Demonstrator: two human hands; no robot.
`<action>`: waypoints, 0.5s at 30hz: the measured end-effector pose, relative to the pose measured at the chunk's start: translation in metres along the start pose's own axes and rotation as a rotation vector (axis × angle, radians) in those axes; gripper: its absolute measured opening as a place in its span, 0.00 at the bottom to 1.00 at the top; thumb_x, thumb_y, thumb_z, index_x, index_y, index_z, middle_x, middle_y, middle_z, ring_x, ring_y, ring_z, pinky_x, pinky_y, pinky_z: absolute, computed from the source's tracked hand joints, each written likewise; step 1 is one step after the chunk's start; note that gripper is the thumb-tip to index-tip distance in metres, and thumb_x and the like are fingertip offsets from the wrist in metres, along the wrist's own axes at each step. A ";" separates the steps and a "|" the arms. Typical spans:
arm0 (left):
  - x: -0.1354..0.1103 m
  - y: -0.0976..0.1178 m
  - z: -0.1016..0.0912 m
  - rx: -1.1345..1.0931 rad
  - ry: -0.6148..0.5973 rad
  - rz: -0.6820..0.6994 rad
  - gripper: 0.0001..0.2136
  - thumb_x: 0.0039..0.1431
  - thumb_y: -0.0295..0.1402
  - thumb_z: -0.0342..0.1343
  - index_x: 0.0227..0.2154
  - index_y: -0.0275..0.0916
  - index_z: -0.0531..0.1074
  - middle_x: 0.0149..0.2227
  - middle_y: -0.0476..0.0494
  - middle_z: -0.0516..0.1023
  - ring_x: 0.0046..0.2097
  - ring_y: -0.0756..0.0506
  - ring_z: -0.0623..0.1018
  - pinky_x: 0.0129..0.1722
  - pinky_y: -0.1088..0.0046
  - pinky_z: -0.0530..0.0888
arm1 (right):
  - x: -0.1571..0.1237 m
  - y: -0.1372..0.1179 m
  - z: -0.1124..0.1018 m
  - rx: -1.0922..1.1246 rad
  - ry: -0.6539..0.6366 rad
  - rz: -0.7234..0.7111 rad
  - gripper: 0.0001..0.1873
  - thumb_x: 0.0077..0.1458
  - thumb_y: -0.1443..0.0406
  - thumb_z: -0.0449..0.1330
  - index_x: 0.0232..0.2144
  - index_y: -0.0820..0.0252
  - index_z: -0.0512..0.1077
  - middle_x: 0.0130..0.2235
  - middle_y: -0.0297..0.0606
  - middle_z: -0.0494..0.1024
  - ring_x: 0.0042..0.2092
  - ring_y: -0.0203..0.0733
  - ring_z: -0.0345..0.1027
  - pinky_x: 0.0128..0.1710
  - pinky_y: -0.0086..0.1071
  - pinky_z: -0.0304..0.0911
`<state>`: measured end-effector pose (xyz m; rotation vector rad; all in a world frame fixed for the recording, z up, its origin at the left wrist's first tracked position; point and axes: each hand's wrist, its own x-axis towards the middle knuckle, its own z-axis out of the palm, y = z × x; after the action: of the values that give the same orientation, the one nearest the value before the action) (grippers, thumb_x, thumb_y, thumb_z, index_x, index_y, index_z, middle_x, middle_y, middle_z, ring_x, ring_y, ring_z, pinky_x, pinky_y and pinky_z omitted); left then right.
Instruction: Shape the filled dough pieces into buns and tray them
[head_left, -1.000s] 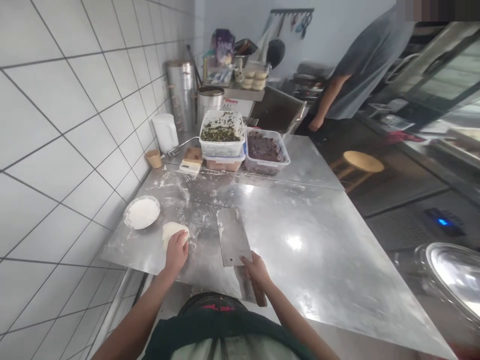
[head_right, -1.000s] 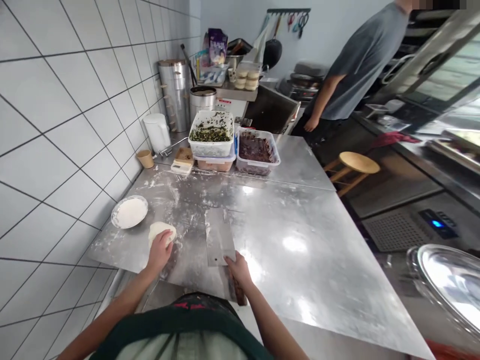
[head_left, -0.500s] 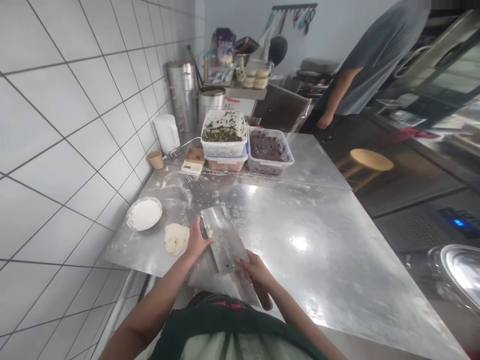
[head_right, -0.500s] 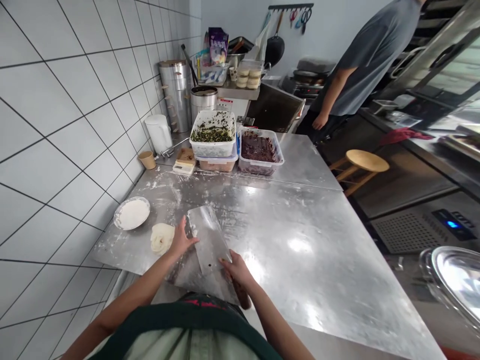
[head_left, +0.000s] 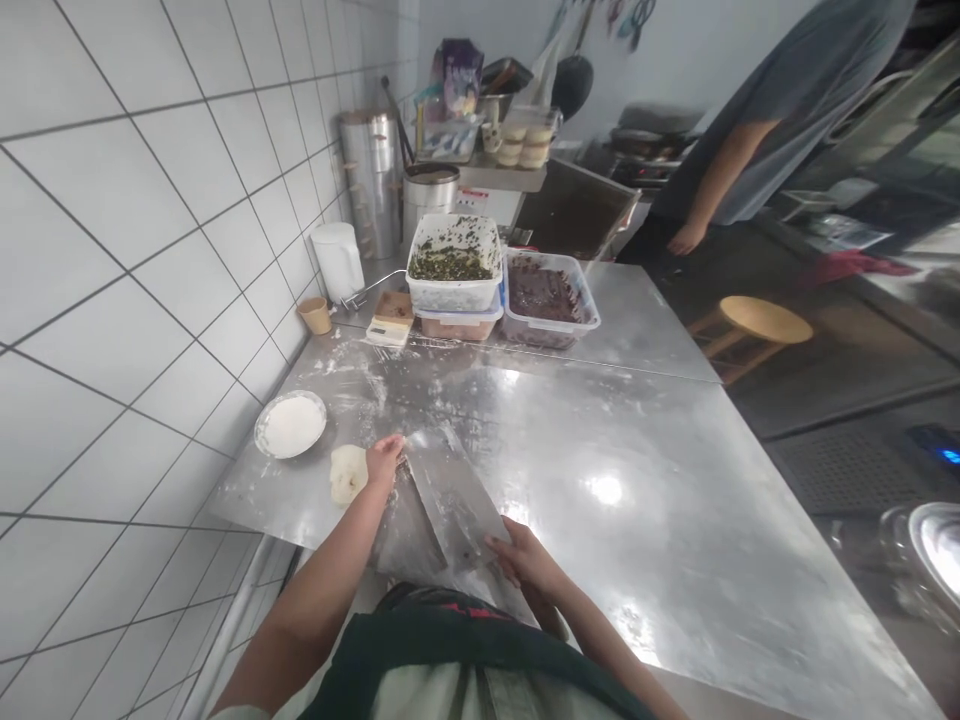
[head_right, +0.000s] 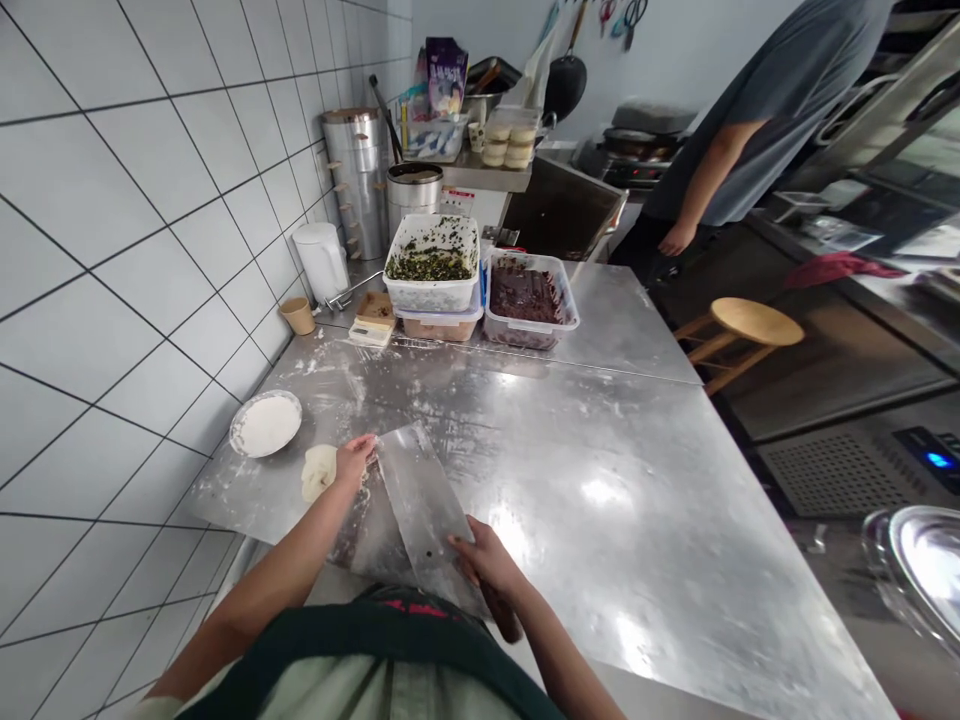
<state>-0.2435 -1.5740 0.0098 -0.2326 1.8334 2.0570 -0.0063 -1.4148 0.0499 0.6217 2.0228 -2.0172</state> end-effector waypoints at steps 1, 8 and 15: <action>-0.002 0.000 -0.002 -0.028 0.011 -0.009 0.14 0.44 0.37 0.61 0.34 0.35 0.71 0.32 0.40 0.76 0.34 0.46 0.77 0.37 0.67 0.73 | -0.001 0.001 -0.001 0.001 0.004 0.008 0.20 0.49 0.49 0.55 0.32 0.60 0.62 0.13 0.23 0.58 0.13 0.29 0.49 0.14 0.25 0.45; -0.012 0.014 -0.025 -0.168 0.011 -0.087 0.08 0.49 0.36 0.59 0.27 0.38 0.68 0.30 0.41 0.76 0.42 0.42 0.77 0.42 0.66 0.75 | 0.003 0.008 -0.016 -0.157 0.181 0.056 0.20 0.47 0.49 0.54 0.29 0.60 0.64 0.12 0.25 0.59 0.14 0.32 0.52 0.17 0.27 0.50; -0.018 0.045 -0.027 -0.378 -0.030 -0.217 0.04 0.52 0.31 0.57 0.25 0.40 0.68 0.31 0.42 0.76 0.48 0.42 0.75 0.44 0.66 0.75 | 0.024 0.014 -0.031 -0.454 0.293 0.123 0.17 0.50 0.52 0.52 0.27 0.60 0.65 0.14 0.30 0.66 0.21 0.39 0.63 0.26 0.31 0.57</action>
<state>-0.2478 -1.6076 0.0541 -0.4752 1.3226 2.2175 -0.0175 -1.3812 0.0277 0.9485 2.4271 -1.3896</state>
